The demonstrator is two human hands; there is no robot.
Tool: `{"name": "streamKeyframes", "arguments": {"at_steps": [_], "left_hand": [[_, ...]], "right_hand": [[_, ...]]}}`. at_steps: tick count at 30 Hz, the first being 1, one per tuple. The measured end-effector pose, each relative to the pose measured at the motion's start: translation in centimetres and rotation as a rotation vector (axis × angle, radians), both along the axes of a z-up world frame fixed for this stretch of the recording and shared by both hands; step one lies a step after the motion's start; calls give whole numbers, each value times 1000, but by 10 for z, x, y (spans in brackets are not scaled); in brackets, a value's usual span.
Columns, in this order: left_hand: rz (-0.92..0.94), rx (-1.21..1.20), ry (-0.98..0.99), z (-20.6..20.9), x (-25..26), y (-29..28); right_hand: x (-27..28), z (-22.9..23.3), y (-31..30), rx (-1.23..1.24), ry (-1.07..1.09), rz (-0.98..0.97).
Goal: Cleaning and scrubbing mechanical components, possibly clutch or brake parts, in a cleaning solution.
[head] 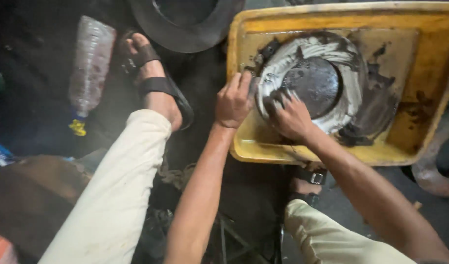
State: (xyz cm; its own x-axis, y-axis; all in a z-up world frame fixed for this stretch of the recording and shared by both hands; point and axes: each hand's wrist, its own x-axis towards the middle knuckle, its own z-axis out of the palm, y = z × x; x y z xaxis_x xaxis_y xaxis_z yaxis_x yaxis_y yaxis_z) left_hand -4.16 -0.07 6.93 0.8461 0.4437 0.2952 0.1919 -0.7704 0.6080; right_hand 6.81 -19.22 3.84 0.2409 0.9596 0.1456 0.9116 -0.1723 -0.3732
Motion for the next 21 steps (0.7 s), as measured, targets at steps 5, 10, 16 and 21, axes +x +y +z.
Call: {"name": "streamKeyframes", "arguments": {"at_steps": [5, 10, 16, 21], "left_hand": [[76, 49, 9, 8, -6, 3], [82, 38, 32, 3, 1, 1], [64, 50, -4, -3, -5, 0], [72, 77, 13, -12, -3, 0]], "right_hand": [[33, 20, 41, 21, 137, -131], [-12, -7, -13, 51, -15, -18], [21, 0, 10, 64, 105, -54], [67, -28, 24, -36, -13, -314]]}}
